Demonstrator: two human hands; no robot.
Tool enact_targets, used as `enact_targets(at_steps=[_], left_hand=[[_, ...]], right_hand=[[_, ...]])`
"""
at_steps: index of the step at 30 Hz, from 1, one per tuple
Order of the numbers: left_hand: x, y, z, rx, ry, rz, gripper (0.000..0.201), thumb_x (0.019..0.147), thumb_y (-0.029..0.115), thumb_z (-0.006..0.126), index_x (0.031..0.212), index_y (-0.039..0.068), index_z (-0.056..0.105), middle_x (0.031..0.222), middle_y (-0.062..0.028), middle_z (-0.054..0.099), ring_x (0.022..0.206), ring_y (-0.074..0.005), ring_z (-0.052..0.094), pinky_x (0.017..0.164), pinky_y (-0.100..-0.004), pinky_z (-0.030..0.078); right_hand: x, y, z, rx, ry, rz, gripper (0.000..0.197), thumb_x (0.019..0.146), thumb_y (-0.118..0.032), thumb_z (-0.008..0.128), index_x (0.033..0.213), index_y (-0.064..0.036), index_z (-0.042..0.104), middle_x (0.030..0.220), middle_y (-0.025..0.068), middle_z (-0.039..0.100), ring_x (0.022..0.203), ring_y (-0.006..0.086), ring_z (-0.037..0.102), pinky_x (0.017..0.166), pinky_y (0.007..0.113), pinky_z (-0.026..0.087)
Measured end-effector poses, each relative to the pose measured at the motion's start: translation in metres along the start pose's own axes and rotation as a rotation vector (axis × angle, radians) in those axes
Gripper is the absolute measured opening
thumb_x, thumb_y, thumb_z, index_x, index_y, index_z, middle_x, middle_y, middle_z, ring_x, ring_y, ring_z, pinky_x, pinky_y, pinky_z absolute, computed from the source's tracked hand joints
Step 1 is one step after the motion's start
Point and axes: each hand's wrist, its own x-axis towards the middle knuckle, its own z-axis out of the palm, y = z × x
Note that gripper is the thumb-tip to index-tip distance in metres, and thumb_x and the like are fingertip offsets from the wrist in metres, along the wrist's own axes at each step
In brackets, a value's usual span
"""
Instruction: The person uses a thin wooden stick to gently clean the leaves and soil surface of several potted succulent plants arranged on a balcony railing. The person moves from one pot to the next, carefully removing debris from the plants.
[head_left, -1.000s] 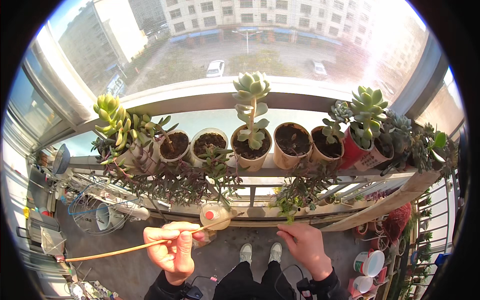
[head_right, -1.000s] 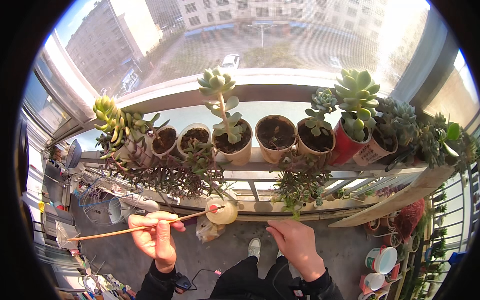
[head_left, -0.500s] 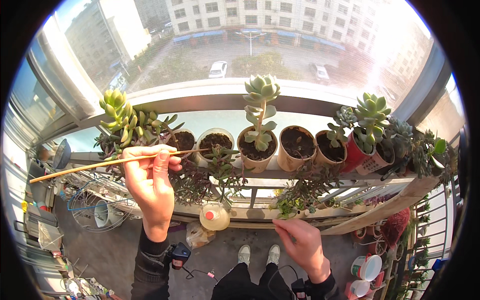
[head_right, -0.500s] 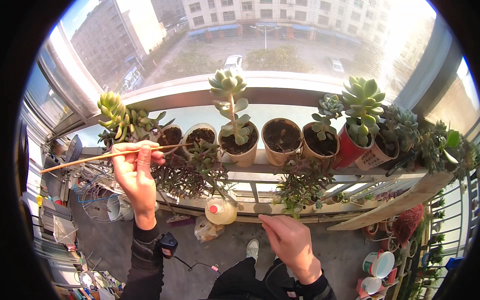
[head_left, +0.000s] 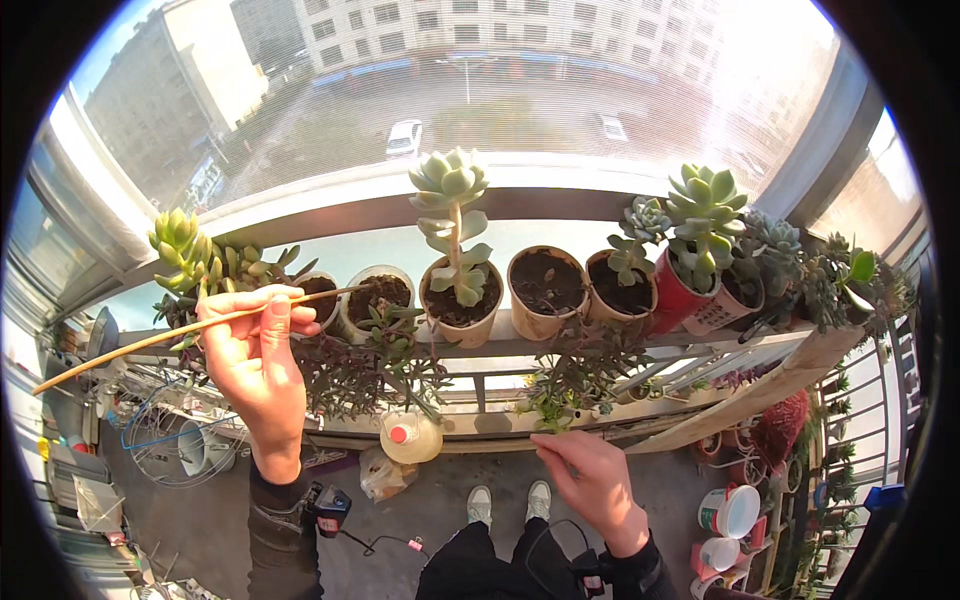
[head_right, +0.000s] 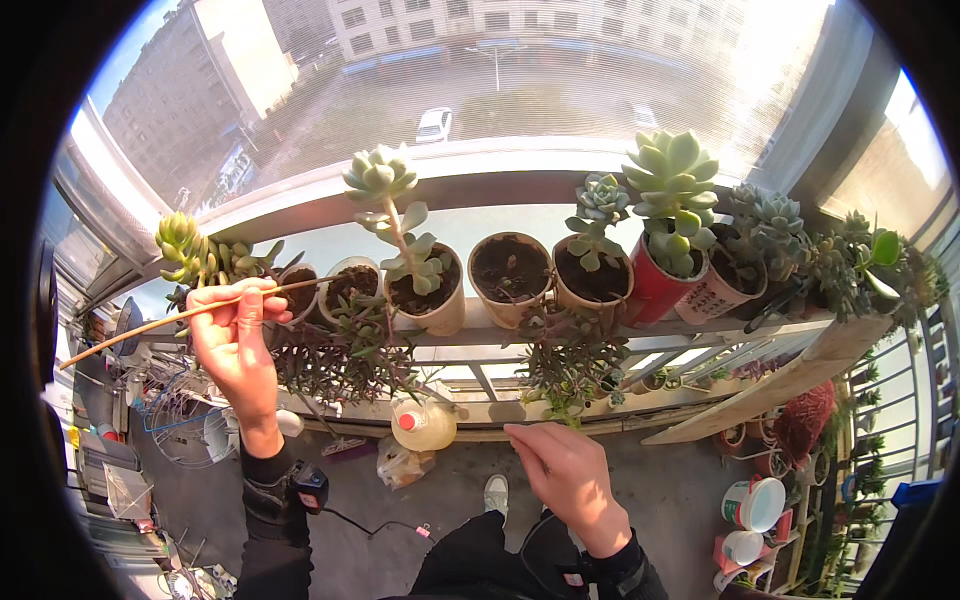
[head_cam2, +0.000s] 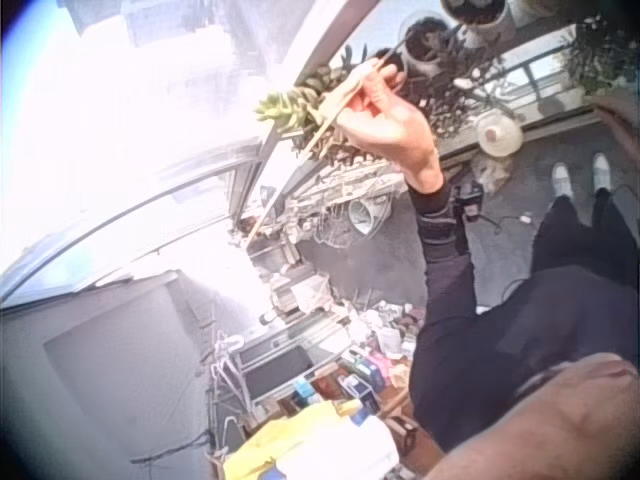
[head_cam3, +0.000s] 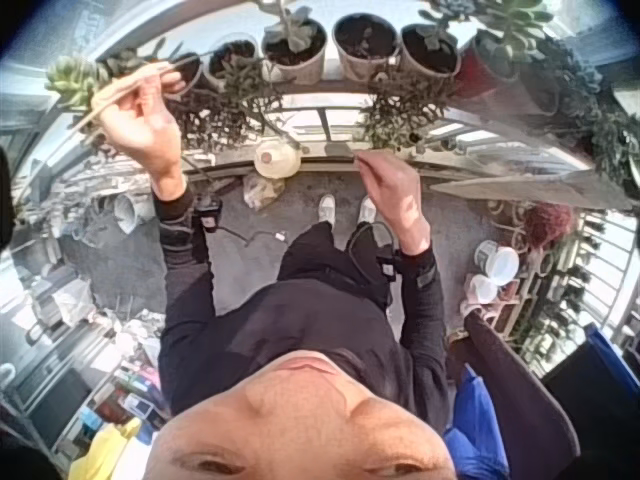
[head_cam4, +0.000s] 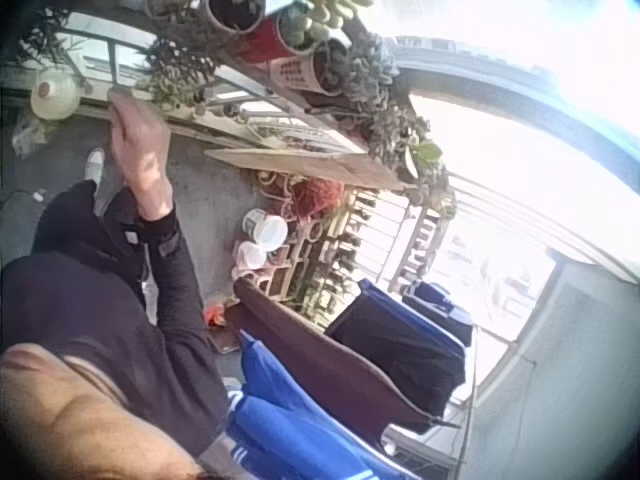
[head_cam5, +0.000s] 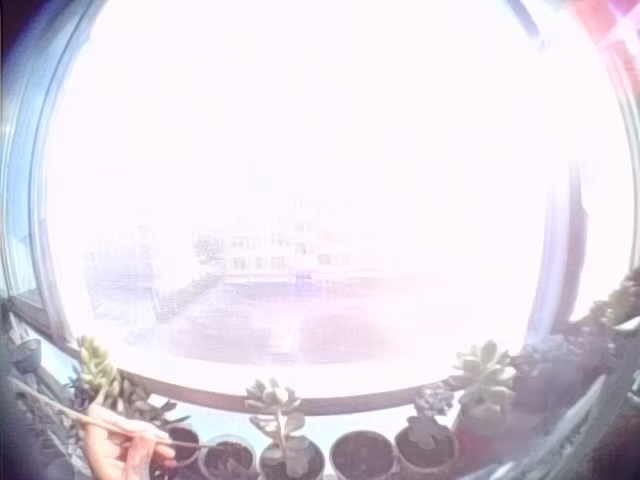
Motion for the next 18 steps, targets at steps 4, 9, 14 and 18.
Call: enact_targets(at_steps=[4,9,14,18], left_hand=[[-0.005,0.006,-0.016,0.012,0.029,-0.041,0.011,0.101,0.003,0.058,0.106,0.003,0.048,0.097,-0.0152,0.067,0.074,-0.0164,0.067,0.063,-0.0252,0.057],[-0.007,0.016,-0.022,0.171,0.013,-0.013,0.011,0.102,0.006,0.059,0.105,0.002,0.049,0.096,-0.015,0.068,0.071,-0.0145,0.065,0.06,-0.0242,0.054],[-0.017,0.05,-0.003,0.17,0.122,0.233,0.009,0.103,0.006,0.056,0.107,0.002,0.048,0.1,-0.0219,0.067,0.071,-0.0174,0.065,0.06,-0.0253,0.054],[-0.054,0.086,0.058,0.038,0.169,0.244,0.016,0.103,0.009,0.056,0.109,0.003,0.042,0.1,-0.0255,0.067,0.07,-0.02,0.064,0.058,-0.0284,0.056]], right_hand=[[-0.004,0.006,-0.006,0.001,0.042,-0.011,0.019,0.084,-0.004,0.073,0.103,-0.0059,0.073,0.088,0.0105,0.071,0.077,0.0292,0.068,0.065,0.036,0.054],[-0.007,0.013,-0.021,-0.012,0.087,0.015,0.017,0.086,-0.004,0.073,0.102,-0.0052,0.073,0.087,0.0103,0.072,0.077,0.0291,0.069,0.065,0.035,0.055],[-0.003,0.028,-0.051,0.071,0.27,0.072,0.015,0.086,-0.002,0.074,0.1,-0.0036,0.073,0.088,0.0116,0.073,0.076,0.0268,0.069,0.065,0.033,0.054],[0.007,0.054,-0.087,0.124,0.416,-0.009,0.017,0.084,0.003,0.076,0.1,-0.0027,0.073,0.09,0.0107,0.074,0.076,0.0233,0.069,0.065,0.03,0.054]])
